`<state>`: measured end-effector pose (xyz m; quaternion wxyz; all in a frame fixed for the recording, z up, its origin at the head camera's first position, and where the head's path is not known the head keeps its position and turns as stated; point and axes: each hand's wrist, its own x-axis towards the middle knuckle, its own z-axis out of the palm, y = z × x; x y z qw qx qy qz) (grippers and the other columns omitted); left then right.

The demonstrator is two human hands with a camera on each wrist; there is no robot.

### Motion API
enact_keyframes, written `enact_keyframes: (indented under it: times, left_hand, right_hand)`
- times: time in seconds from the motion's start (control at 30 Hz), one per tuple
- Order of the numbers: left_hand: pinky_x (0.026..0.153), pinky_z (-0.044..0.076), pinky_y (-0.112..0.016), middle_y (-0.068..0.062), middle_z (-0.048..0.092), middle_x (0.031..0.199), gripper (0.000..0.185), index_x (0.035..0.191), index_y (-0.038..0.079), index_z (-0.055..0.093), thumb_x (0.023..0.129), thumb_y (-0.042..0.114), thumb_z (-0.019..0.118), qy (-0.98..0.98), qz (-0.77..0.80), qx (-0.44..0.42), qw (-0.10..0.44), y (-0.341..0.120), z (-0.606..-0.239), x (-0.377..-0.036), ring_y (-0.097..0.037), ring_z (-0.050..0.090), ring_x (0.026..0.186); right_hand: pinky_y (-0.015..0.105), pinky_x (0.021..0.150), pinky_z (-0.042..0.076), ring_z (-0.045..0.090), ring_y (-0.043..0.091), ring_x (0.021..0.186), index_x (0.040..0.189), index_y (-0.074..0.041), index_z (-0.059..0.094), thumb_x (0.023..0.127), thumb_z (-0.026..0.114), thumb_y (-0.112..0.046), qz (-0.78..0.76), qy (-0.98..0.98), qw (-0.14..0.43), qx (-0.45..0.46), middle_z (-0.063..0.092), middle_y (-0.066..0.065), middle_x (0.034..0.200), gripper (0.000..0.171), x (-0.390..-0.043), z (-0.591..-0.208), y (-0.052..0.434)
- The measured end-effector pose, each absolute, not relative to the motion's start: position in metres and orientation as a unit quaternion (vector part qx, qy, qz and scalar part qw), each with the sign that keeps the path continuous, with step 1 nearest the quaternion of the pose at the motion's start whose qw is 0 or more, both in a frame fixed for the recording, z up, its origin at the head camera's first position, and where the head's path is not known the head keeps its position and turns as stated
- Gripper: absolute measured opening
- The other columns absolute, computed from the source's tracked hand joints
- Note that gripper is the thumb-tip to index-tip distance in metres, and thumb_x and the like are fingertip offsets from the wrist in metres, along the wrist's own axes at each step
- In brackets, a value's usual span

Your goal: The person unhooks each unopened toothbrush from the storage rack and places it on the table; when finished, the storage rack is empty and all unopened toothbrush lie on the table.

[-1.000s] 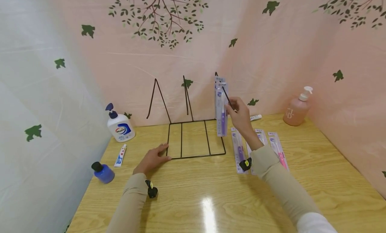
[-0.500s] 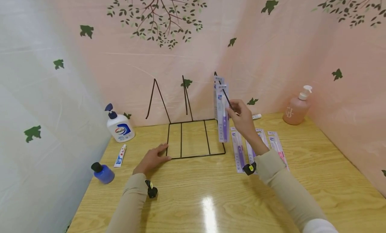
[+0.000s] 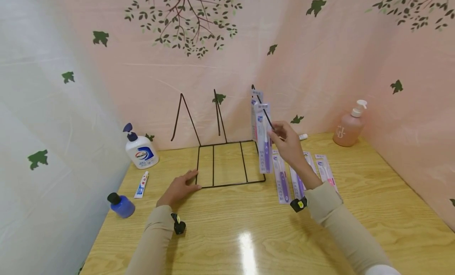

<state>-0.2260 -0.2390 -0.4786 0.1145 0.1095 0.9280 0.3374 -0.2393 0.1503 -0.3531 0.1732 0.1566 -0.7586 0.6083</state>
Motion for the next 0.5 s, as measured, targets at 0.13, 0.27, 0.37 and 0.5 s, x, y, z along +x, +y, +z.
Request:
enact_keyframes:
  times: [0.13, 0.27, 0.37, 0.5]
  left_hand:
    - [0.117, 0.018, -0.055, -0.004, 0.027, 0.157, 0.071, 0.150, 0.020, 0.035, 0.089, 0.039, 0.066, 0.928, 0.337, 0.110, 0.114, -0.240, -0.480, -0.227, -0.030, 0.018, 0.147]
    - [0.117, 0.018, -0.055, -0.004, 0.027, 0.157, 0.071, 0.150, 0.021, 0.035, 0.089, 0.040, 0.066, 0.929, 0.336, 0.111, 0.113, -0.240, -0.481, -0.228, -0.031, 0.018, 0.147]
    - [0.117, 0.018, -0.055, -0.003, 0.027, 0.157, 0.071, 0.150, 0.021, 0.034, 0.089, 0.040, 0.066, 0.928, 0.338, 0.110, 0.116, -0.240, -0.482, -0.228, -0.030, 0.017, 0.147]
    - [0.117, 0.017, -0.055, -0.004, 0.026, 0.157, 0.071, 0.150, 0.022, 0.034, 0.089, 0.040, 0.066, 0.928, 0.337, 0.109, 0.117, -0.240, -0.481, -0.228, -0.030, 0.017, 0.147]
  right_hand:
    - [0.020, 0.070, 0.055, 0.060, 0.007, 0.081, 0.125, 0.002, 0.053, 0.095, 0.059, -0.010, 0.600, -0.763, 0.178, 0.158, 0.061, 0.018, 0.099, 0.033, -0.244, -0.364, 0.155]
    - [0.019, 0.068, 0.054, 0.060, 0.005, 0.081, 0.124, 0.000, 0.054, 0.095, 0.059, -0.015, 0.588, -0.770, 0.186, 0.165, 0.061, 0.012, 0.096, 0.033, -0.240, -0.367, 0.157]
    - [0.021, 0.067, 0.055, 0.060, 0.006, 0.080, 0.123, 0.000, 0.054, 0.095, 0.059, -0.015, 0.585, -0.769, 0.191, 0.172, 0.061, 0.012, 0.095, 0.032, -0.237, -0.367, 0.159]
    - [0.024, 0.068, 0.056, 0.060, 0.007, 0.080, 0.120, -0.001, 0.055, 0.095, 0.059, -0.014, 0.586, -0.768, 0.192, 0.172, 0.060, 0.011, 0.094, 0.029, -0.233, -0.367, 0.160]
